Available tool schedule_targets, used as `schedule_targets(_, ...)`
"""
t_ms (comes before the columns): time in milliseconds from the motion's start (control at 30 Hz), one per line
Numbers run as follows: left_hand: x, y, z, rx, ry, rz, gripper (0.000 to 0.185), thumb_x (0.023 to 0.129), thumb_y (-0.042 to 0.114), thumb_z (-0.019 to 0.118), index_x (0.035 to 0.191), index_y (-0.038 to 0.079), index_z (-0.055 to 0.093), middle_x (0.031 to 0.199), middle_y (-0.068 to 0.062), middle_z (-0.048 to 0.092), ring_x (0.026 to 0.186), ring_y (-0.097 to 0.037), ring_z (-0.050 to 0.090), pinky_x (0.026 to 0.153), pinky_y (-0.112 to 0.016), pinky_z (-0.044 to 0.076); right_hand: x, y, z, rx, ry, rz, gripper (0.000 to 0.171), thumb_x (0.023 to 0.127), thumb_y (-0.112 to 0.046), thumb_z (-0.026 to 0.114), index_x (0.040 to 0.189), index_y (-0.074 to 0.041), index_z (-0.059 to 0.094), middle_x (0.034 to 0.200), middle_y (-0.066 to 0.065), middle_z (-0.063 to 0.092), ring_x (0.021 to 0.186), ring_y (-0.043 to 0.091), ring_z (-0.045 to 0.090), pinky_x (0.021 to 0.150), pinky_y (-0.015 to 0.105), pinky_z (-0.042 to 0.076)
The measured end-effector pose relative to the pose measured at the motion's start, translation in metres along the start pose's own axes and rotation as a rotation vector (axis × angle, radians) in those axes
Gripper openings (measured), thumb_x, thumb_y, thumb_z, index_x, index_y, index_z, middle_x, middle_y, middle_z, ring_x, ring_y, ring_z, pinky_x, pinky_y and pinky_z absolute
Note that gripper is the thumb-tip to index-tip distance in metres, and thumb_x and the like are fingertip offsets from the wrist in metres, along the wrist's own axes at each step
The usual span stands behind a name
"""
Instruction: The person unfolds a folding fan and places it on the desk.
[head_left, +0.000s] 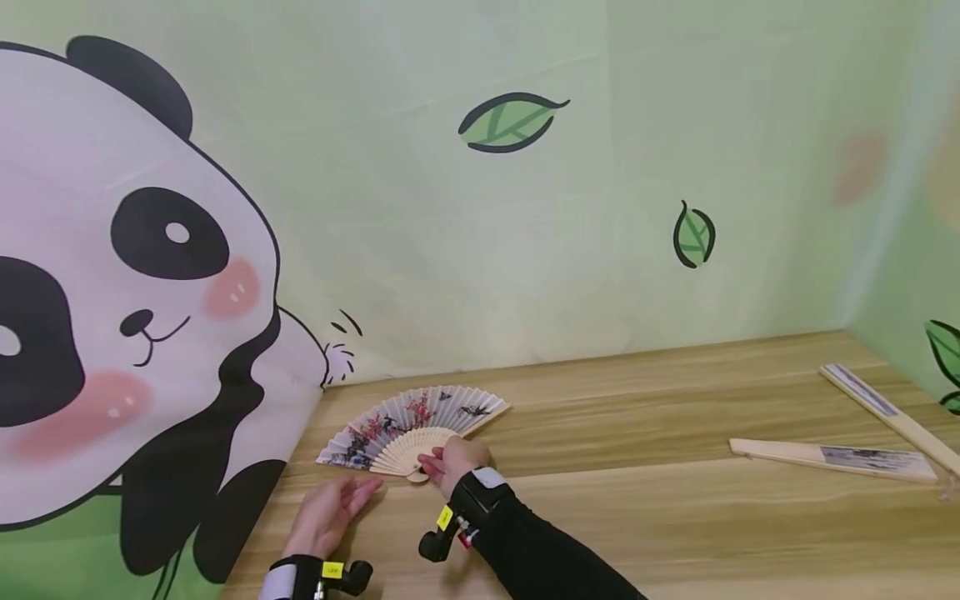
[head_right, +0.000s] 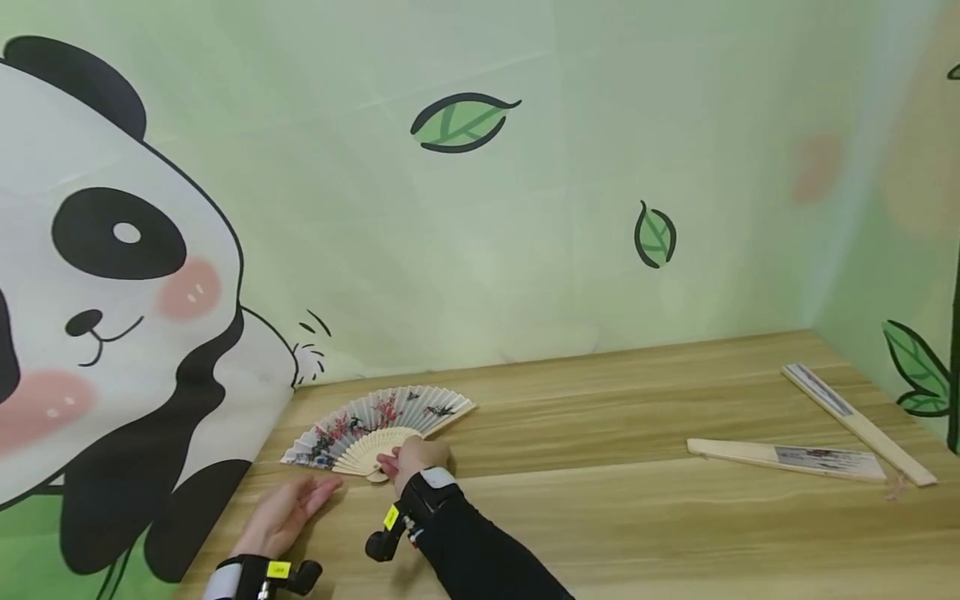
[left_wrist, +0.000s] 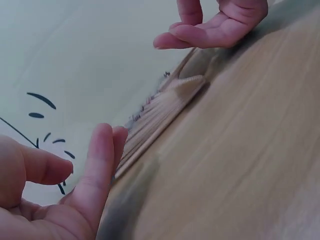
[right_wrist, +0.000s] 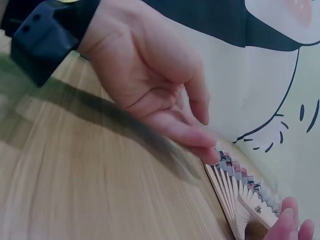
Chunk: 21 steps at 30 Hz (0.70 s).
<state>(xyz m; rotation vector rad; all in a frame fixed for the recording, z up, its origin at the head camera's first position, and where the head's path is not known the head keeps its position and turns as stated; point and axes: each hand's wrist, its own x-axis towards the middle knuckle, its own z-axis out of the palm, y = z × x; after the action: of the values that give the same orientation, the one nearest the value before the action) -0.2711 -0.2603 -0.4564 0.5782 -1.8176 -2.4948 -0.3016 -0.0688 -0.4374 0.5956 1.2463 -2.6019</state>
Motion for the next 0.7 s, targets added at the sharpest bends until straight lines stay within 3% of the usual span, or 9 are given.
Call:
schedule_targets(167,-0.003,0.005,0.011,0.037,-0.028,0.056,0.045,0.100,-0.002,0.037,0.141,-0.012,0.023,0.114,-0.024,0.058,0.096,-0.021,0.068,0.090,-0.030,0.052,-0.001,-0.009,-0.007,-0.028,0.014,-0.021,0.022,0.096,-0.001,0.037,0.101,0.013,0.054,0.078,0.015,0.058,0.065,0.021,0.067,0.061,0.028,0.054)
schedule_targets(300,-0.003,0.010,0.027,0.058,-0.067,0.099,0.043,0.101,-0.003,0.032,0.141,-0.011,0.018,0.122,-0.030,0.048,0.098,-0.023,0.067,0.089,-0.030,0.052,0.003,-0.020,-0.015,-0.080,0.021,-0.065,0.022,0.092,0.000,0.040,0.097,0.014,0.056,0.073,0.013,0.058,0.060,0.018,0.065,0.057,0.026,0.053)
schedule_targets(433,-0.006,0.011,0.043,0.094,-0.084,0.139,0.037,0.101,-0.004,0.036,0.136,-0.009,0.025,0.116,-0.026,0.055,0.090,-0.019,0.069,0.085,-0.028,0.054,0.005,-0.037,-0.028,-0.144,0.024,-0.139,0.022,0.090,-0.003,0.042,0.101,0.011,0.054,0.071,0.012,0.056,0.053,0.016,0.062,0.046,0.022,0.048)
schedule_targets(567,-0.013,0.014,0.059,0.144,-0.127,0.161,0.032,0.101,0.000,0.039,0.132,-0.007,0.029,0.109,-0.020,0.060,0.087,-0.020,0.069,0.084,-0.031,0.055,0.004,-0.067,-0.046,-0.203,0.043,-0.225,0.017,0.091,-0.005,0.045,0.105,0.003,0.049,0.068,0.009,0.051,0.047,0.013,0.057,0.039,0.019,0.042)
schedule_targets(700,-0.014,0.020,0.086,0.204,-0.184,0.152,0.030,0.102,0.005,0.041,0.130,-0.005,0.034,0.111,-0.021,0.061,0.086,-0.021,0.068,0.082,-0.033,0.056,0.003,-0.109,-0.068,-0.279,0.078,-0.309,0.015,0.092,-0.006,0.050,0.105,0.002,0.050,0.062,0.005,0.049,0.047,0.013,0.056,0.039,0.019,0.042)
